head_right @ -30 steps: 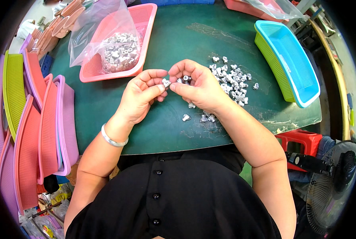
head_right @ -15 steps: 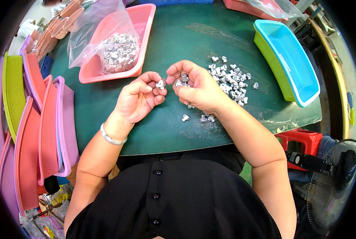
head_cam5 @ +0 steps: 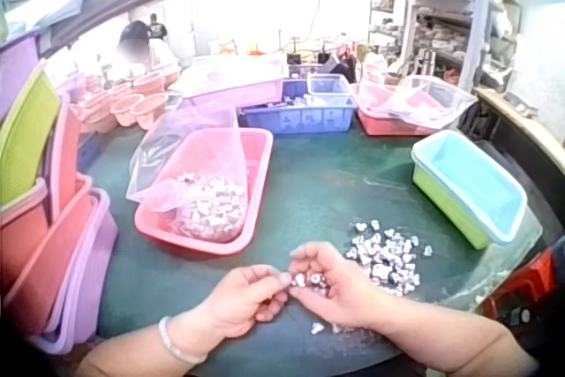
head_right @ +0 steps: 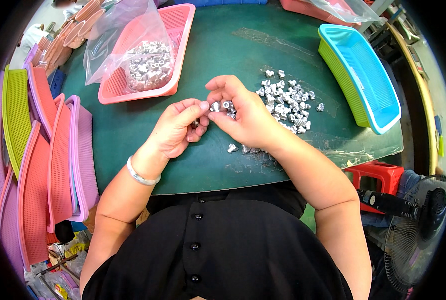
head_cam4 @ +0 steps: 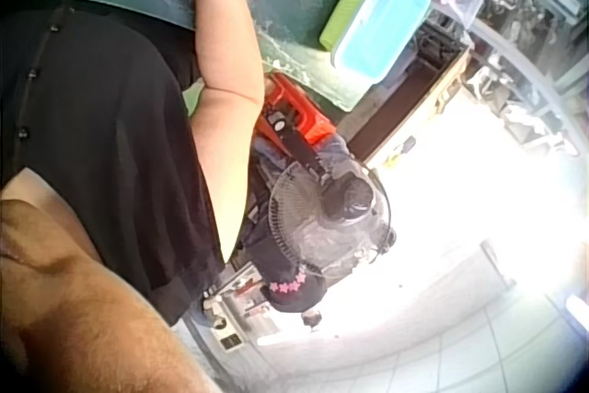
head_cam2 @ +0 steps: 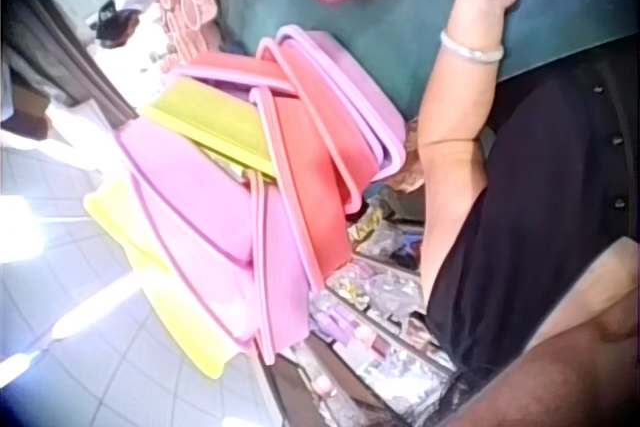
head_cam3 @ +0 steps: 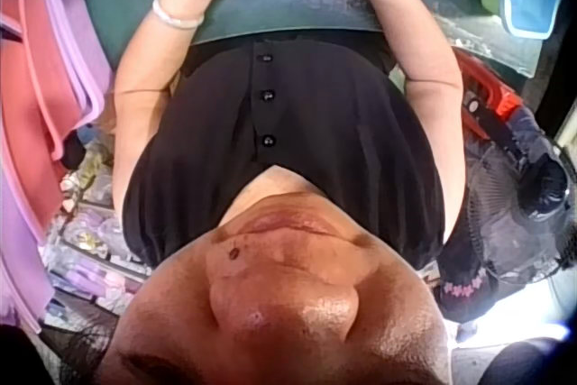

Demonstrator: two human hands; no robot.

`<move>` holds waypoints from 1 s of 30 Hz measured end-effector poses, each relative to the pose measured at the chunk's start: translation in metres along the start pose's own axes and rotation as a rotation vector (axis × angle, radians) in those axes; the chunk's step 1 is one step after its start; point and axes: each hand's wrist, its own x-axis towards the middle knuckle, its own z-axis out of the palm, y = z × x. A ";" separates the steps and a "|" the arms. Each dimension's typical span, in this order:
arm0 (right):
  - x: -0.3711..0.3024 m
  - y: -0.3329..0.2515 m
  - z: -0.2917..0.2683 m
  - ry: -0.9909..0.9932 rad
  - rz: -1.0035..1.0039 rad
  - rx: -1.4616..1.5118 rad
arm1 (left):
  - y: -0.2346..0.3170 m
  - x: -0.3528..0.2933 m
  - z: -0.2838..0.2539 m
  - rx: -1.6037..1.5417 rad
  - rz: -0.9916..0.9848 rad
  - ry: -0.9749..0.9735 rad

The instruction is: The person sits at a green table and repeatedly picks up small silver metal components. They manipulate the parts with their fingers, seemingly inspecting or assembling them, and place them into a pink plastic basket. The process is repetitive and involves handling the small items one by one.

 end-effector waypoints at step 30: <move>0.004 -0.015 -0.005 -0.070 0.428 0.248 | 0.004 0.001 0.001 0.182 0.050 0.002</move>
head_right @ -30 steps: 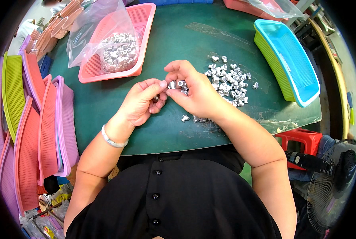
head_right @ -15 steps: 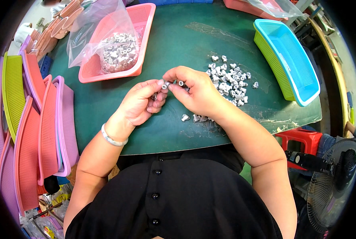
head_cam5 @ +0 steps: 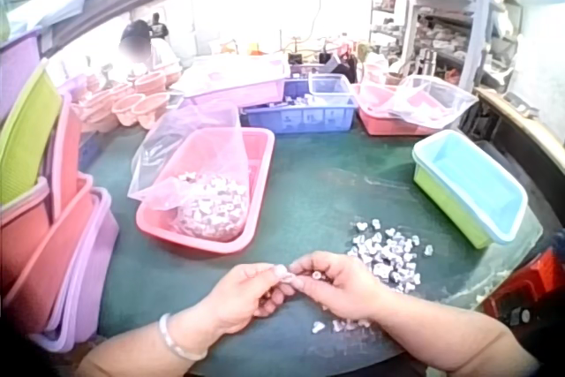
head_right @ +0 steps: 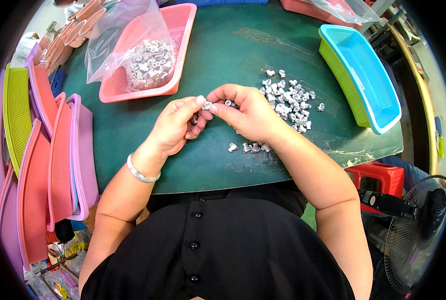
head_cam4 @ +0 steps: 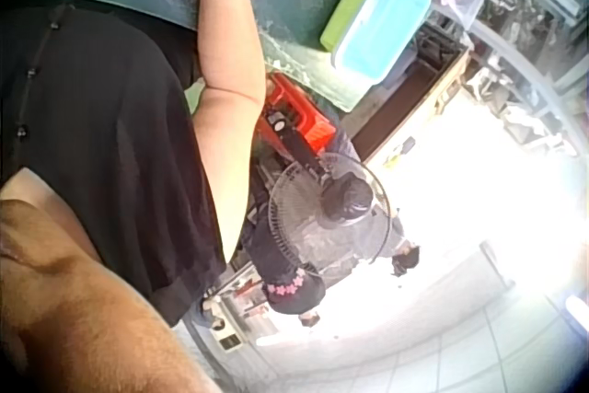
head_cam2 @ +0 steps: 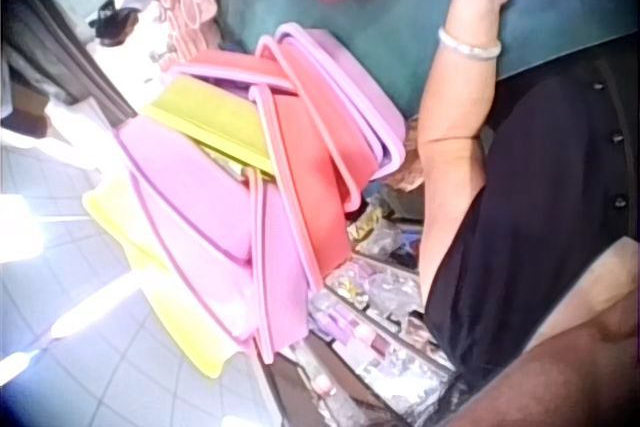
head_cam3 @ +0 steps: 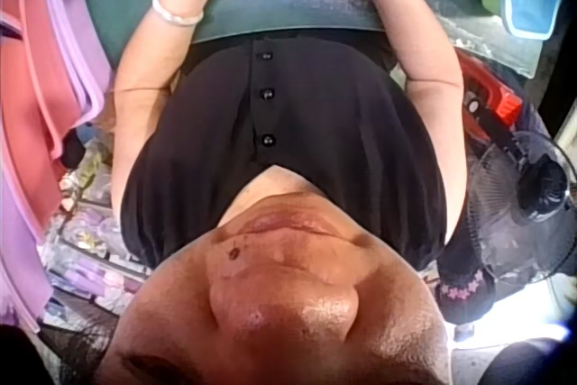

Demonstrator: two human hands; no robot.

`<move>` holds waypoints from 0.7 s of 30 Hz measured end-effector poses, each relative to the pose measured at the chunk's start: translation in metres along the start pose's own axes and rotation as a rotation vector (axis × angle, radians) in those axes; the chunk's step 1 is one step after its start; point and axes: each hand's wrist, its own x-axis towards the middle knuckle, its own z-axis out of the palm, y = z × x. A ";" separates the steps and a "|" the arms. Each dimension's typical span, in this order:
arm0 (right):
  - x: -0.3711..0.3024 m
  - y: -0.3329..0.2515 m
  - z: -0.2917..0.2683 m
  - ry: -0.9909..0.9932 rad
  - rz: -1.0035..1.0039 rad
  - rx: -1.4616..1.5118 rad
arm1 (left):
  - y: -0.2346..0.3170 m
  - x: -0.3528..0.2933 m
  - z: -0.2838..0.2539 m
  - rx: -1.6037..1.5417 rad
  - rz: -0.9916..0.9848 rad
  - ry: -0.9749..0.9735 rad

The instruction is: The person sits at a green table and repeatedly picks up small silver metal components. They manipulate the parts with their fingers, seemingly inspecting or assembling them, and place them into a pink plastic basket. The process is repetitive and involves handling the small items one by one.

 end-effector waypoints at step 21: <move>0.001 0.009 -0.001 -0.034 -0.112 -0.021 | 0.000 0.000 -0.001 -0.063 -0.016 0.000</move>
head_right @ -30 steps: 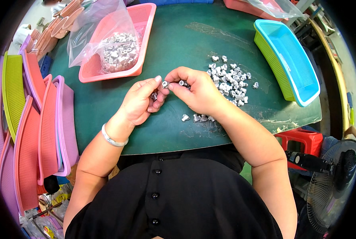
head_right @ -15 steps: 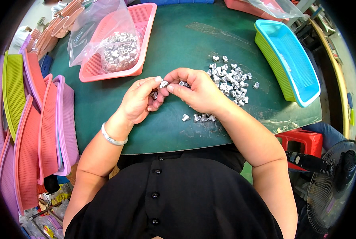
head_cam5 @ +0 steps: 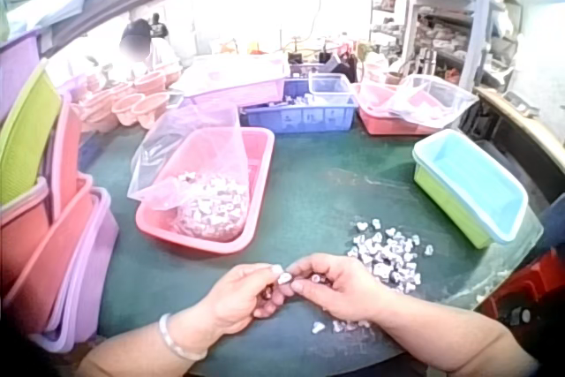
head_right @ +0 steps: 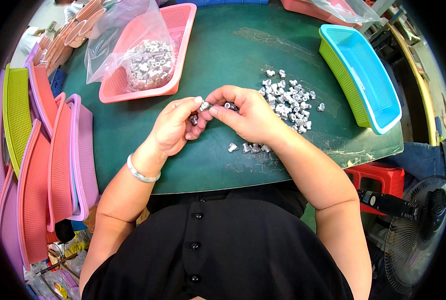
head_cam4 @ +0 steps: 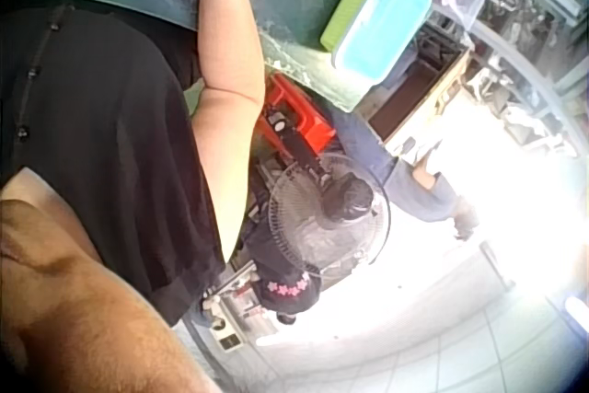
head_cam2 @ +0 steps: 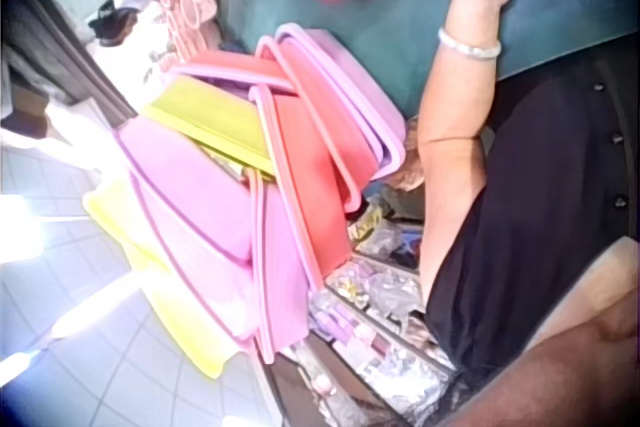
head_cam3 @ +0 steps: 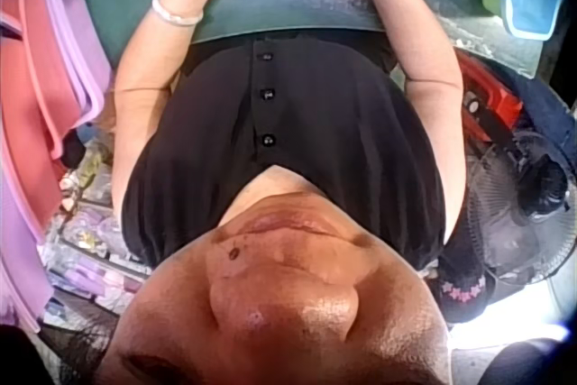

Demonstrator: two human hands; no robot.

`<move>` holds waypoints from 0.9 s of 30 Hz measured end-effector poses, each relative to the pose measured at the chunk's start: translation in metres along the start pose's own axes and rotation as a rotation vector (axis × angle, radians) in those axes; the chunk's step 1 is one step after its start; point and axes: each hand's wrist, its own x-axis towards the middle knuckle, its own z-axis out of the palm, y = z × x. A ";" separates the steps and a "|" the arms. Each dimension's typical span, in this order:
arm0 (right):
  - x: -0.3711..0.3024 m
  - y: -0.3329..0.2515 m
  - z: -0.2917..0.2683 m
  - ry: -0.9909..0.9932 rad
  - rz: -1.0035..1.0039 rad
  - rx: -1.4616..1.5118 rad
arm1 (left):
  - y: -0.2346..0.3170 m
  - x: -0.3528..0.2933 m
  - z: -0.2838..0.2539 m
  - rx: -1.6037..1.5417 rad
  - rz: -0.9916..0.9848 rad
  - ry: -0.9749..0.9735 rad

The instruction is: The person sits at a green table and repeatedly picks up small silver metal components. They manipulate the parts with their fingers, seemingly inspecting or assembling them, and place them into a pink plastic basket. The process is repetitive and involves handling the small items one by one.

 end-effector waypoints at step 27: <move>0.001 -0.004 -0.005 0.062 0.062 0.028 | 0.001 -0.003 0.001 -0.190 -0.053 -0.195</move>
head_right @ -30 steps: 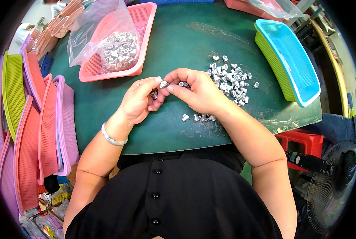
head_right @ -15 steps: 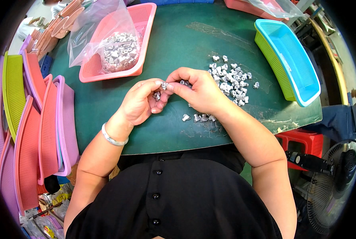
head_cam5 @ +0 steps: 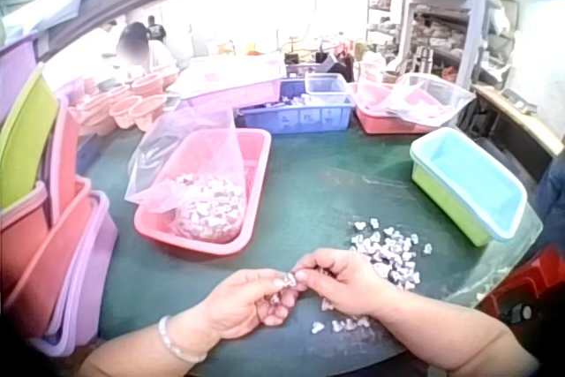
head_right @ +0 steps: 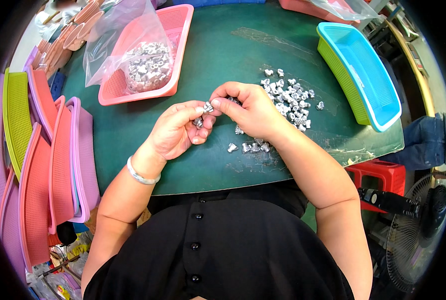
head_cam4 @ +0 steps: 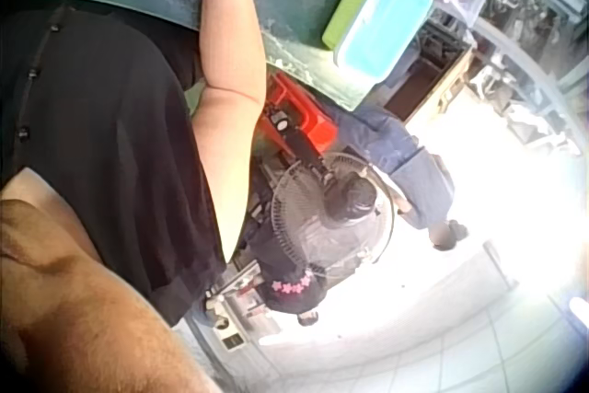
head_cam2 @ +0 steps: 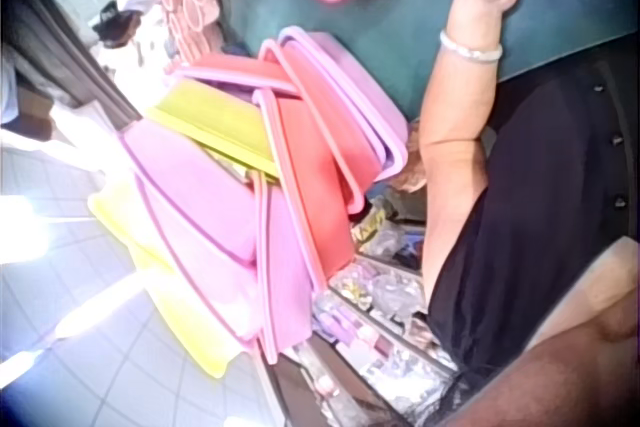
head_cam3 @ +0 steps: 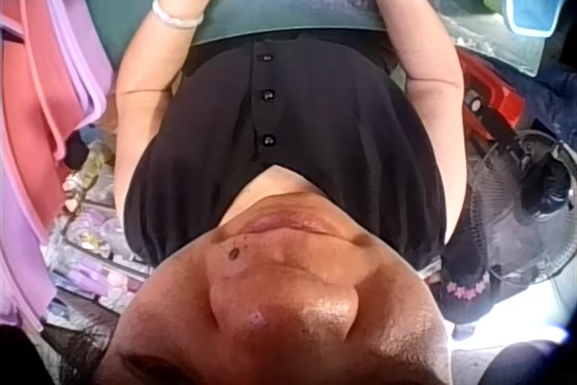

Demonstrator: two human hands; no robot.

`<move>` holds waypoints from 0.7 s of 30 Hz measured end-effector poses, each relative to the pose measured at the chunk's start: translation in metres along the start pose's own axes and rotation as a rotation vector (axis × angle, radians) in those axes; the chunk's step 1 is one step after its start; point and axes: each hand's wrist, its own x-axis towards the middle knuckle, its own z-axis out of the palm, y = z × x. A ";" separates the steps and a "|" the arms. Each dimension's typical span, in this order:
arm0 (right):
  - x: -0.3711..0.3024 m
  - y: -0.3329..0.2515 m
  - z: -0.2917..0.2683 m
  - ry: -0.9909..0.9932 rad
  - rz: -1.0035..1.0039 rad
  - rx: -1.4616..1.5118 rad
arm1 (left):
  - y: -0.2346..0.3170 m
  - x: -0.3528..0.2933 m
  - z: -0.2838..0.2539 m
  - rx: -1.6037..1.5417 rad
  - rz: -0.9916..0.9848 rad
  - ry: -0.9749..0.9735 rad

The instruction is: The person sits at a green table and repeatedly picks up small silver metal components. They manipulate the parts with their fingers, seemingly inspecting or assembling them, and place them into a pink plastic basket. The process is repetitive and involves handling the small items one by one.

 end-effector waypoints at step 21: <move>0.052 -0.022 -0.033 0.044 0.239 -0.088 | -0.005 0.003 -0.001 0.170 -0.009 0.116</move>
